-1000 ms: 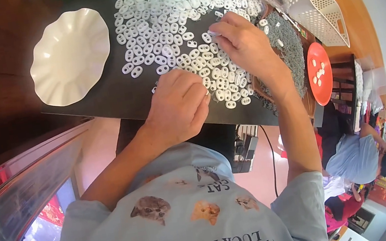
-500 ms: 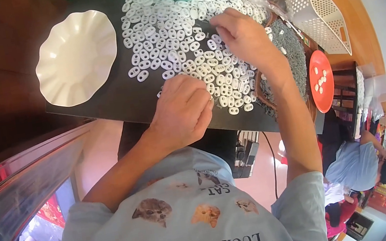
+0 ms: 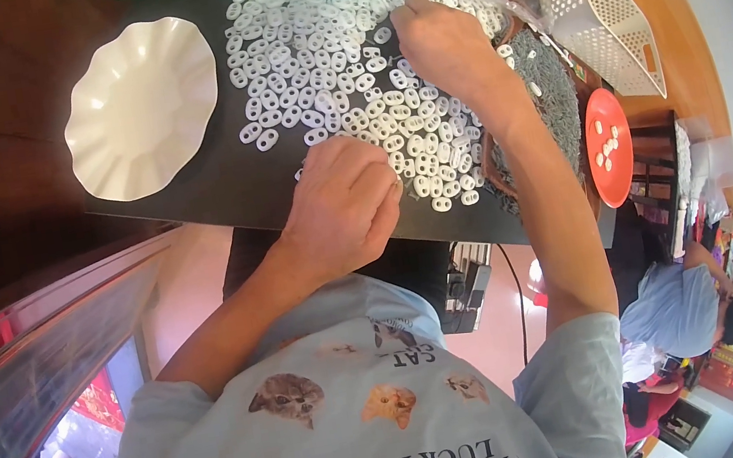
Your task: Sorting and inspecting small white plastic fasteners at a desk.
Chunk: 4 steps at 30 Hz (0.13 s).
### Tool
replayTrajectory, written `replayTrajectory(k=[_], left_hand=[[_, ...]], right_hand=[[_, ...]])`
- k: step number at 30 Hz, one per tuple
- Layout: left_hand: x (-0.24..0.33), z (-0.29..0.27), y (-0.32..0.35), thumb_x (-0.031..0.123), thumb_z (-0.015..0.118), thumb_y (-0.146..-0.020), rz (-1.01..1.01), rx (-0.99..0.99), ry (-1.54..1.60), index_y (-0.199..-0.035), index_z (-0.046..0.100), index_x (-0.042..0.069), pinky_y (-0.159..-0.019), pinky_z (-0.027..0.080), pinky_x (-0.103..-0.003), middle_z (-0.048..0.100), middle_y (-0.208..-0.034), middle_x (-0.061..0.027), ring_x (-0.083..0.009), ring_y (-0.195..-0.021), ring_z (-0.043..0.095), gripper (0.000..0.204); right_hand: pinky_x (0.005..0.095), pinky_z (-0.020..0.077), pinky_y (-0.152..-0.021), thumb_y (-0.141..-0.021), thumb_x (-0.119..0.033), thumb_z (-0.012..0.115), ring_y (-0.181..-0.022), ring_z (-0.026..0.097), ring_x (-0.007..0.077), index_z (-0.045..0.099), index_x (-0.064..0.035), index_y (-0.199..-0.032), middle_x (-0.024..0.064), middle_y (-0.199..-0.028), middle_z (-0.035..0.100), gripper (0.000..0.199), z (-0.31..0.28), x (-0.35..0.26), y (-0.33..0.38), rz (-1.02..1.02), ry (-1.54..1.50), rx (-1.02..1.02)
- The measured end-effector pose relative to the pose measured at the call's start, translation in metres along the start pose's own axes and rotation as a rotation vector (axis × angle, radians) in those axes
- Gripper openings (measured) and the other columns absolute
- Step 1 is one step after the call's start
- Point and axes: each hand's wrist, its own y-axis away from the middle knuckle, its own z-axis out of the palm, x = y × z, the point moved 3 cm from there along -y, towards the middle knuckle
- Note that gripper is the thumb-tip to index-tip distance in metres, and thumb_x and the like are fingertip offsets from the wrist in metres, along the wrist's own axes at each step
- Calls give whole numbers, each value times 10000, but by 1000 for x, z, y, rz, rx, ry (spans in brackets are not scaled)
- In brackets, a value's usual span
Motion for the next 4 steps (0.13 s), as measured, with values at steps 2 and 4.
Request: replayTrajectory(k=[2, 4], left_hand=[[0, 0, 0, -4, 626, -726, 5, -7, 6, -790, 522, 34, -764, 404, -388, 534, -873, -90, -278, -826, 527, 128], [1, 0, 0, -2, 625, -730, 10, -14, 11, -791, 523, 34, -763, 404, -389, 534, -874, -91, -278, -826, 527, 124]], right_hand=[[429, 519, -697, -830, -107, 580, -764, 629, 340, 601, -23, -860, 141, -841, 592, 91, 1, 1, 3, 6, 16, 2], [413, 524, -708, -829, -105, 587, -789, 633, 346, 611, -33, -896, 154, -888, 611, 102, 4, 7, 10, 70, -118, 39]])
